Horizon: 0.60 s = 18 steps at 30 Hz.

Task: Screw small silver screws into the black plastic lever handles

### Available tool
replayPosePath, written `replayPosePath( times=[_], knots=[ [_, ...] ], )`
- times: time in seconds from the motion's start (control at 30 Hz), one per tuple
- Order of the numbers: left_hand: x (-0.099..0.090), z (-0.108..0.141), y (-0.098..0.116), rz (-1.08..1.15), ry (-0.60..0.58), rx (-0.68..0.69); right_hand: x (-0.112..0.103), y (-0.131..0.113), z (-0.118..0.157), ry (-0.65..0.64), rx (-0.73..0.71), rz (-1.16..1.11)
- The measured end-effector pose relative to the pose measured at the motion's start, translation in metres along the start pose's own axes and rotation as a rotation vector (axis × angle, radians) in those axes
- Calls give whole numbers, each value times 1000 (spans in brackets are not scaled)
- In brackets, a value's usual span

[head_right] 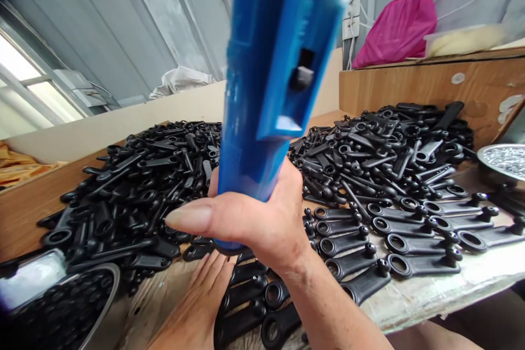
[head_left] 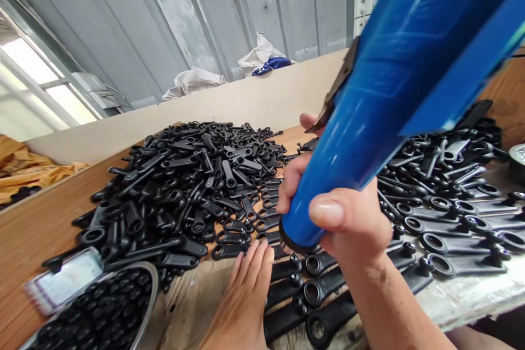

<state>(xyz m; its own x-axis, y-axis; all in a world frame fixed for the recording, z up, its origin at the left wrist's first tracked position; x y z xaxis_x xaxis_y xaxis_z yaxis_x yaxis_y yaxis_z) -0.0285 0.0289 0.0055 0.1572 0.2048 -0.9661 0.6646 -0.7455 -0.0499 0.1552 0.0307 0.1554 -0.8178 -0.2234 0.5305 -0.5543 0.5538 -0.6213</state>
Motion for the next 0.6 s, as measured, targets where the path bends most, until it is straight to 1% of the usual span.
replayPosePath(
  times=[0.1, 0.17, 0.27, 0.33, 0.37, 0.43, 0.47, 0.53, 0.6],
  knots=[
    [5, -21, -1, 51, -148, 78, -4, -16, 4, -19, -10, 60],
    [8, -30, -3, 94, -218, 87, -9, -27, 7, -2, 6, 108],
    [10, -33, -3, 95, -270, 85, -21, -41, 10, 39, 16, 176],
    [8, -33, 0, 62, -267, 126, -33, -45, 12, 77, 14, 238],
    [6, -33, 1, 38, -249, 152, -40, -45, 12, 94, 19, 275],
    [1, -29, 2, -21, -177, 208, -56, -43, 12, 131, 35, 350],
    [-2, -27, 2, -59, -116, 219, -65, -42, 11, 154, 38, 383],
    [-10, -20, 3, -145, 52, 224, -81, -39, 9, 207, 33, 430],
    [-16, -16, 12, -222, 211, 196, -94, -38, 6, 251, 20, 457]
  ],
)
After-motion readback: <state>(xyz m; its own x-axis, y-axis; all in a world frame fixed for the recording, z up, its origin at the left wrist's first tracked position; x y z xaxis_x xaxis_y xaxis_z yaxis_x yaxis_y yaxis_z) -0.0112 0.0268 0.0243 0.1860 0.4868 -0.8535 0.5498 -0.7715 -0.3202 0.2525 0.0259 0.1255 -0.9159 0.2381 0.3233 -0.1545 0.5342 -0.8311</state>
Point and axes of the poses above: each hand's wrist, its own z-axis away from the middle knuckle, its own x-axis out of the palm, y = z × x, the point moved 4 cm from there along -z, towards the middle knuckle, and after that the axes turned 3 degrees about x, right-handed, at the moved point
